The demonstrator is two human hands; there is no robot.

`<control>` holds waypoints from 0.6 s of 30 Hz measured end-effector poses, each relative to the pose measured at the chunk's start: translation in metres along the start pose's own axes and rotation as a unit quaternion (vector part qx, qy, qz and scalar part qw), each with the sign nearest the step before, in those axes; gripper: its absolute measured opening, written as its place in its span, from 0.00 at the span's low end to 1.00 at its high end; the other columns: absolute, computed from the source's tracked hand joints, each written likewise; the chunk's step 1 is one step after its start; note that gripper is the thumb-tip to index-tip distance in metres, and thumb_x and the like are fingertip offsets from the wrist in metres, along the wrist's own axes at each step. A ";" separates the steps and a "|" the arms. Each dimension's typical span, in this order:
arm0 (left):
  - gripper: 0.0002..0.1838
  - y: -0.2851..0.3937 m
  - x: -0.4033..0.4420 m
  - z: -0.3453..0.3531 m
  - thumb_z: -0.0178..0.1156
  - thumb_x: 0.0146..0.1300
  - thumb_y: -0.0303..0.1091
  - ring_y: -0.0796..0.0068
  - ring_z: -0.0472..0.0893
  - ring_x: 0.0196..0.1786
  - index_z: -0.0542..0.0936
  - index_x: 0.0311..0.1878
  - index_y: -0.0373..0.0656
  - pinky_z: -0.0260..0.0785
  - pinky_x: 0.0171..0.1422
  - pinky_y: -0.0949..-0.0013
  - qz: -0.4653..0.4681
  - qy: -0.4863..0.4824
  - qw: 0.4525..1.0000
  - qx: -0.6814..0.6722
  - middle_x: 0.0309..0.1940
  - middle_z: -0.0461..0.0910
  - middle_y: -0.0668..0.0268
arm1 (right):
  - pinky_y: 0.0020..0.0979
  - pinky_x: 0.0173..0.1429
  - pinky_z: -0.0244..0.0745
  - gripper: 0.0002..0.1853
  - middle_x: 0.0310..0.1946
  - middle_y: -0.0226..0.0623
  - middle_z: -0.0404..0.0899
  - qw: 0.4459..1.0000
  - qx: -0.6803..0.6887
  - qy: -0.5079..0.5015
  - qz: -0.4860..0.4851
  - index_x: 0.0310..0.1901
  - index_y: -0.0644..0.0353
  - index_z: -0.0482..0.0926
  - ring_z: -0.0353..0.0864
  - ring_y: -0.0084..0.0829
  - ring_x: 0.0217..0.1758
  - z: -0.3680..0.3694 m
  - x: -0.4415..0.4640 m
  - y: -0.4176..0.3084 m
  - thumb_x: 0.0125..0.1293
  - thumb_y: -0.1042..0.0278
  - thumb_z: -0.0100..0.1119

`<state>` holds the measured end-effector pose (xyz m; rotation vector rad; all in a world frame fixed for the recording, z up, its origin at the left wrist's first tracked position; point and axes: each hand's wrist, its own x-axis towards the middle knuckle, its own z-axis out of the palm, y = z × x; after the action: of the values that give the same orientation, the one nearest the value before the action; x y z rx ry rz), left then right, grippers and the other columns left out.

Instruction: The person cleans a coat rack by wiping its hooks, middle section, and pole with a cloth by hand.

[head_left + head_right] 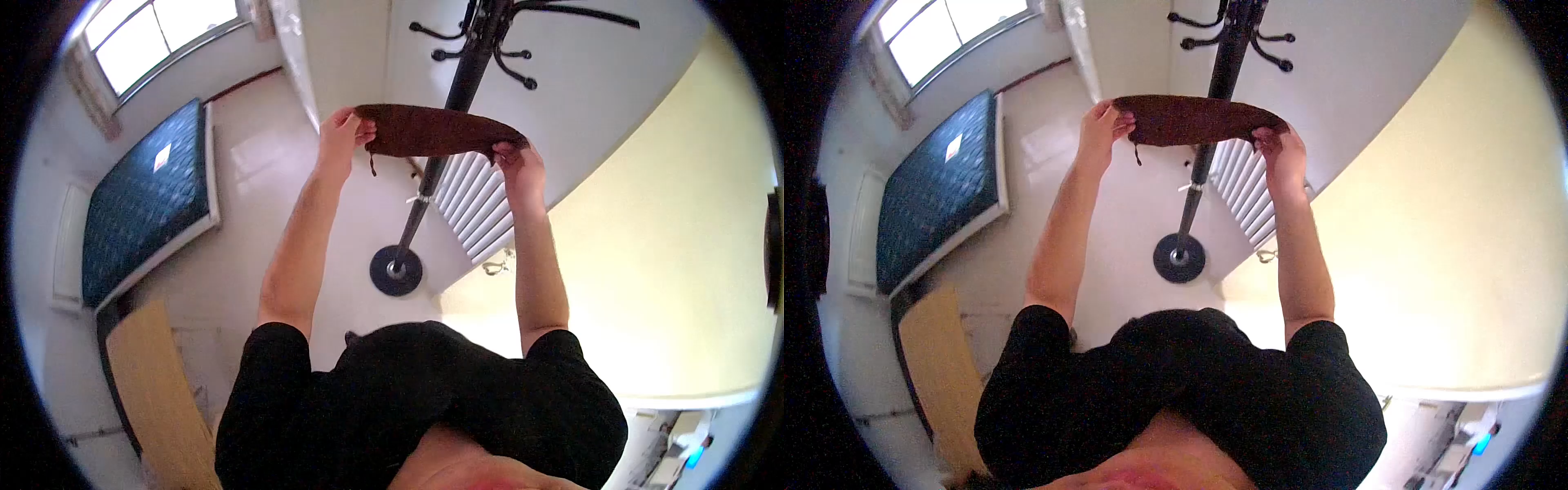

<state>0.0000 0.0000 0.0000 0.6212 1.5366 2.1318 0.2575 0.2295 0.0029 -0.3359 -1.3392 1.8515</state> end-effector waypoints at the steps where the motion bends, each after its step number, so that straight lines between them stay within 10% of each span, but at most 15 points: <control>1: 0.19 0.001 0.008 0.022 0.58 0.74 0.35 0.62 0.86 0.49 0.74 0.59 0.32 0.82 0.56 0.62 0.015 -0.017 0.999 -0.045 0.46 0.84 0.53 | 0.31 0.52 0.76 0.17 0.45 0.40 0.83 0.999 0.001 0.010 -0.035 0.57 0.65 0.76 0.83 0.32 0.45 -0.008 0.003 -0.011 0.73 0.67 0.45; 5: 0.15 0.011 0.059 -0.009 0.53 0.74 0.31 0.61 0.85 0.50 0.75 0.57 0.30 0.81 0.59 0.61 -0.025 -0.045 0.993 -0.104 0.46 0.84 0.52 | 0.35 0.57 0.77 0.20 0.49 0.43 0.82 0.983 0.056 0.169 -0.050 0.59 0.64 0.74 0.82 0.34 0.54 0.068 0.001 0.025 0.67 0.79 0.44; 9: 0.19 0.010 0.125 0.065 0.53 0.68 0.22 0.61 0.85 0.52 0.73 0.62 0.28 0.79 0.60 0.62 0.037 -0.152 0.966 -0.204 0.49 0.84 0.51 | 0.43 0.74 0.66 0.32 0.64 0.47 0.74 0.983 0.041 0.043 -0.177 0.70 0.60 0.63 0.73 0.42 0.70 0.062 0.080 0.025 0.61 0.82 0.46; 12: 0.38 -0.013 0.149 0.107 0.55 0.64 0.20 0.61 0.81 0.60 0.53 0.77 0.33 0.73 0.65 0.64 0.057 -0.240 0.941 -0.230 0.61 0.78 0.49 | 0.43 0.76 0.63 0.51 0.71 0.54 0.67 0.980 0.074 -0.040 -0.180 0.81 0.53 0.39 0.69 0.45 0.73 0.059 0.113 0.036 0.57 0.89 0.47; 18: 0.53 0.005 0.137 0.137 0.47 0.53 0.15 0.56 0.66 0.76 0.37 0.82 0.47 0.56 0.78 0.59 0.127 -0.438 0.855 -0.247 0.77 0.60 0.49 | 0.40 0.75 0.63 0.47 0.66 0.50 0.71 0.976 -0.050 0.006 -0.212 0.80 0.56 0.40 0.71 0.40 0.70 0.112 0.116 0.022 0.63 0.84 0.52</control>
<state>-0.0298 0.1826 0.0579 1.3882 0.4085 1.8446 0.1036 0.2367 0.0553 -0.0998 -1.3766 1.4292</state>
